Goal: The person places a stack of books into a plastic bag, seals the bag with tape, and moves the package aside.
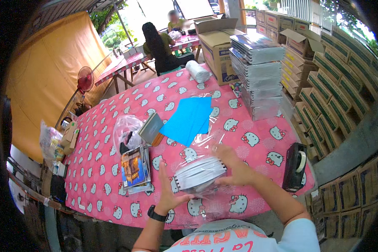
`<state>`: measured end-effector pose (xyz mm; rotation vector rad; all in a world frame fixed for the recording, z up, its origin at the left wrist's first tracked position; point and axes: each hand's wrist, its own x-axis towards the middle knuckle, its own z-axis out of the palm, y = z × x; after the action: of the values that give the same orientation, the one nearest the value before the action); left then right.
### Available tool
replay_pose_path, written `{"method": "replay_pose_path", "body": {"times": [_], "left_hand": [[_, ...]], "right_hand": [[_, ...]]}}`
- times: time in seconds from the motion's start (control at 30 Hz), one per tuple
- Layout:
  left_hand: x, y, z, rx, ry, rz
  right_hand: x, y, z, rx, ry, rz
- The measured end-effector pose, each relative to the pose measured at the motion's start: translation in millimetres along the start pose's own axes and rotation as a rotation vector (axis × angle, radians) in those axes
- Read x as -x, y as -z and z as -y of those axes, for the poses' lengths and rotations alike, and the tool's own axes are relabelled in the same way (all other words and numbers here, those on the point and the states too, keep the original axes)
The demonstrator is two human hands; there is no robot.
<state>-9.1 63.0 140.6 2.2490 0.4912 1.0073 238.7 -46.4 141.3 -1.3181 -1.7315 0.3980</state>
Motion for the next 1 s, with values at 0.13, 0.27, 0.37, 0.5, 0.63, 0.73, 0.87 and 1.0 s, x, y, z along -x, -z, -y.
{"method": "replay_pose_path", "body": {"times": [0.13,0.27,0.37,0.5,0.63,0.73,0.87,1.0], "left_hand": [[4,-9,21,0.178,0.306,0.088],[-12,-16,8,0.129,0.258,0.0],[-13,-22,11,0.091,0.224,-0.129],[-18,-26,11,0.275,0.344,-0.234],[-21,-21,-5,0.252,0.374,-0.272],[-34,-11,-27,0.201,0.209,-0.303],[-40,-5,-34,0.163,0.036,-0.283],[-36,1,-37,0.243,0.068,-0.278]], "right_hand": [[-7,5,-5,-0.137,-0.196,-0.02],[-16,-16,-19,-0.262,-0.264,-0.077],[-13,-27,-21,-0.251,-0.187,-0.218],[-19,-33,-12,-0.284,-0.225,-0.31],[-28,-29,-1,-0.384,-0.195,-0.4],[-32,-16,12,-0.379,-0.159,-0.387],[-34,-6,7,-0.244,-0.041,-0.376],[-37,-7,14,-0.308,-0.105,-0.397]]}}
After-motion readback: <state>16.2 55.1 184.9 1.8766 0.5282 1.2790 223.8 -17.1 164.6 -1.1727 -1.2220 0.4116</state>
